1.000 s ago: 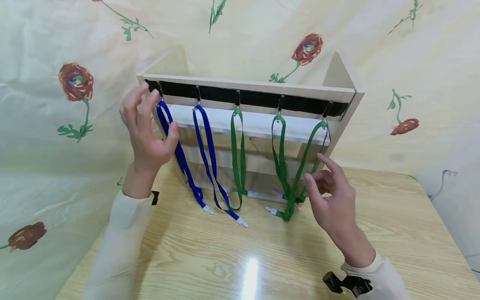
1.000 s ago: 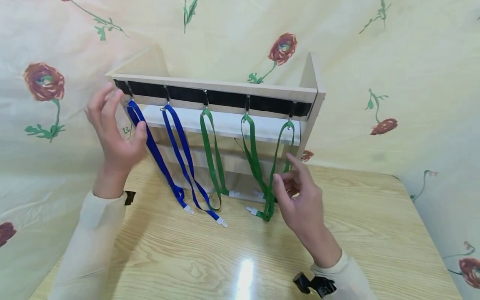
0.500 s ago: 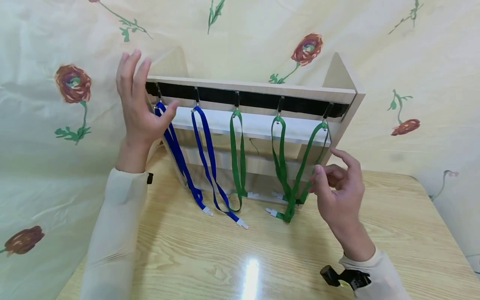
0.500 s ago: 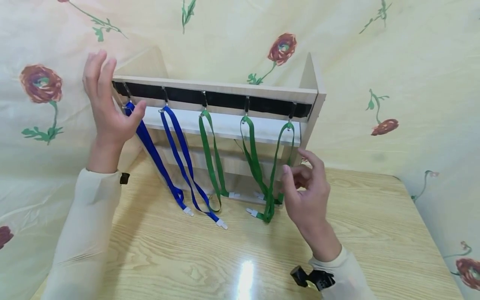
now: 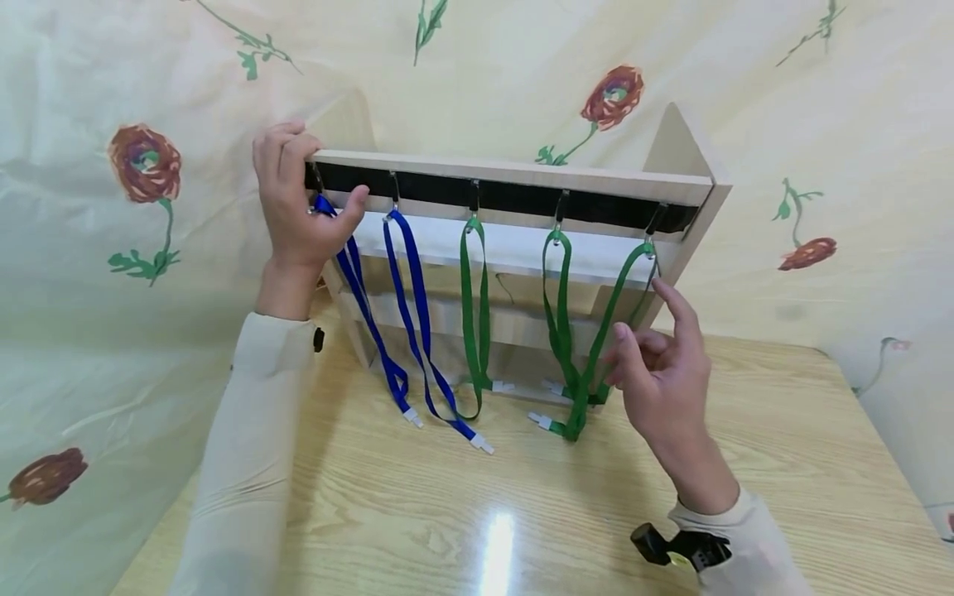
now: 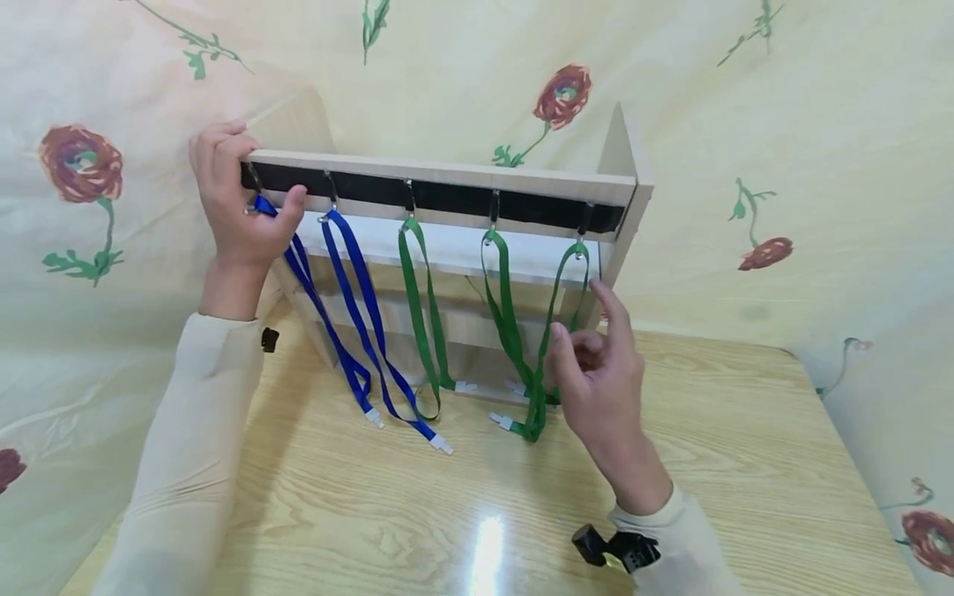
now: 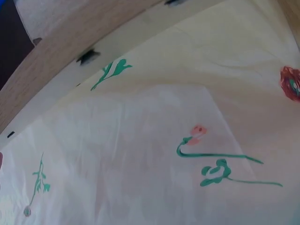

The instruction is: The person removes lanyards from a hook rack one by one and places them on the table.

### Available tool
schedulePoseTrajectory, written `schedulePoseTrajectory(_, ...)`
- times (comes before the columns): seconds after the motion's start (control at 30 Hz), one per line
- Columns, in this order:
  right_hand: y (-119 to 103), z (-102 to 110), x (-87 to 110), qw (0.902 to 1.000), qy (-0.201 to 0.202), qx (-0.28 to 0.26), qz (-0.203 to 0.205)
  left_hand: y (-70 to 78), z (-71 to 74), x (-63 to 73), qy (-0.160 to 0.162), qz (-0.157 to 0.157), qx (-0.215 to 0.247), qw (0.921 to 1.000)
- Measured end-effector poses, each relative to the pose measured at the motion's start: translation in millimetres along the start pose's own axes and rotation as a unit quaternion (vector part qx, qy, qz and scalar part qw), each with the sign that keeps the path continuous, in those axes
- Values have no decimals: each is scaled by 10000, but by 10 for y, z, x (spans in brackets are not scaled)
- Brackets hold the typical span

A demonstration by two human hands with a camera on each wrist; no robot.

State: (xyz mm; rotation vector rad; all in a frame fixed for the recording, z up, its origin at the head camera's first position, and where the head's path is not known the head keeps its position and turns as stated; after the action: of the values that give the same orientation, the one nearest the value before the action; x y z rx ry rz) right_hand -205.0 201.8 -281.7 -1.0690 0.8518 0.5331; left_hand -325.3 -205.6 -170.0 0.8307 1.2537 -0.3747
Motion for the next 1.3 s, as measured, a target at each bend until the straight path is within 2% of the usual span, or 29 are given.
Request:
schedulePoseTrajectory(0.1, 6, -26, -13, 9999, -22, -90, -89, -6, 11, 9, 83, 10, -2, 10000)
schedulePoseTrajectory(0.33, 85, -50, -78, 9989, 100, -67, -461, -8, 11, 7, 62, 73, -87, 9999)
schedulePoseTrajectory(0.47, 58, -111, -107, 9997, 75, 21, -231, -22, 20, 7, 103, 111, -123, 9998)
schedulePoseTrajectory(0.83, 8, -146, -239, 9992, 355, -17, 156, -12, -16, 16, 94, 140, -91, 9998)
schedulePoseTrajectory(1.03, -62, -53, -248, 9986, 451, 112, 231, -9, -32, 15, 81, 174, -64, 9998)
schedulePoseTrajectory(1.3, -265, 106, -264, 9964, 666, 91, 519, -12, -28, 17, 143, 217, -4, 9997)
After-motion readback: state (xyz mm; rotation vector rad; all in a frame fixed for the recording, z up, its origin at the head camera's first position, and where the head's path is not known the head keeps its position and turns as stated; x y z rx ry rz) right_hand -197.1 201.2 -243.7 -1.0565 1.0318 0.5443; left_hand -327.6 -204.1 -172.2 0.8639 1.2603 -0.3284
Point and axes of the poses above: each hand's wrist, its own x-axis away from the middle knuckle, its own z-axis out of the back of the hand, y = z × x, the point moved 9 cm from there along -x, towards the middle knuckle, and after that the axes turned 11 degrees about z, right-handed, at the moved point
